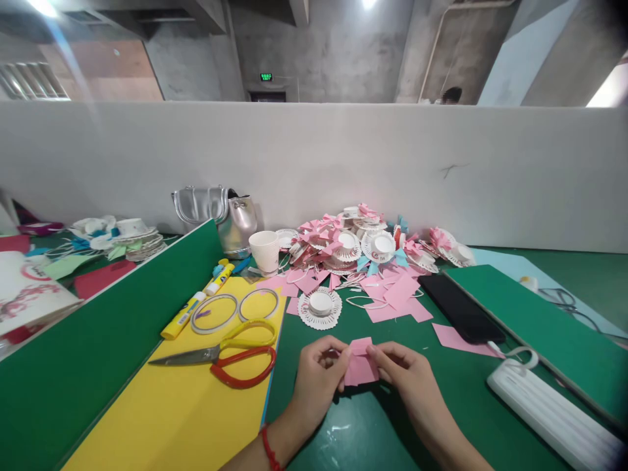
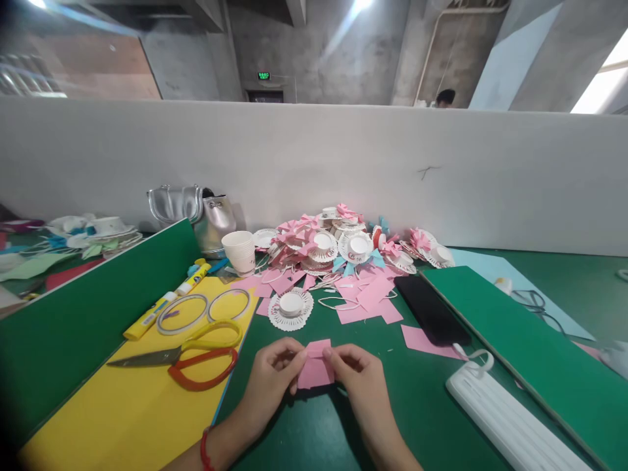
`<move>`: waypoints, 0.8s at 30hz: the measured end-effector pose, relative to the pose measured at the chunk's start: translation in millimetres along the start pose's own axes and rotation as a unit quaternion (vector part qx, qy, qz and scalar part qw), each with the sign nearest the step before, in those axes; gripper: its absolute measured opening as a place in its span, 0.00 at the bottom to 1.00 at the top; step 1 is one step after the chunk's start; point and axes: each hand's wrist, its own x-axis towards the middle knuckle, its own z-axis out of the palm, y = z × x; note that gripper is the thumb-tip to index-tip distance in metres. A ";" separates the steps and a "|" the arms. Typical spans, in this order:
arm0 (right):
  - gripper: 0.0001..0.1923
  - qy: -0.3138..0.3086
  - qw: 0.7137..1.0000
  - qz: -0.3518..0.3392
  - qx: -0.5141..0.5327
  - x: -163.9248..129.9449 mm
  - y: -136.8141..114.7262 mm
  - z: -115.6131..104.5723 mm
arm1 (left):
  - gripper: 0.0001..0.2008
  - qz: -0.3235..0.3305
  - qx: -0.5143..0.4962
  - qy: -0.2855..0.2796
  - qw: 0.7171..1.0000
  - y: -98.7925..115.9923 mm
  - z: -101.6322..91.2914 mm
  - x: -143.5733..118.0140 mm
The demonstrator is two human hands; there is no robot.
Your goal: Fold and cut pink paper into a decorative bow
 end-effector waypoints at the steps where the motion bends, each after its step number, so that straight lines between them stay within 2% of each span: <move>1: 0.14 0.003 1.000 -0.004 0.000 -0.6 -0.8 0.3 | 0.10 0.000 0.001 -0.003 1.000 -0.2 0.2 -0.1; 8: 0.11 0.019 0.998 -0.045 -0.042 -2.4 -0.1 -0.3 | 0.12 0.003 0.032 -0.044 0.999 0.9 2.0 -1.4; 12: 0.11 0.013 0.997 -0.054 -0.045 -2.0 1.5 0.8 | 0.13 0.014 0.042 -0.040 0.998 3.1 2.0 -2.7; 18: 0.10 0.048 0.996 -0.072 -0.013 -1.5 5.5 5.5 | 0.10 0.022 0.026 -0.017 0.999 0.2 1.5 -2.7; 24: 0.10 0.075 0.994 -0.070 -0.049 -2.8 7.6 4.8 | 0.10 0.024 0.026 -0.039 0.999 -1.6 1.1 -1.9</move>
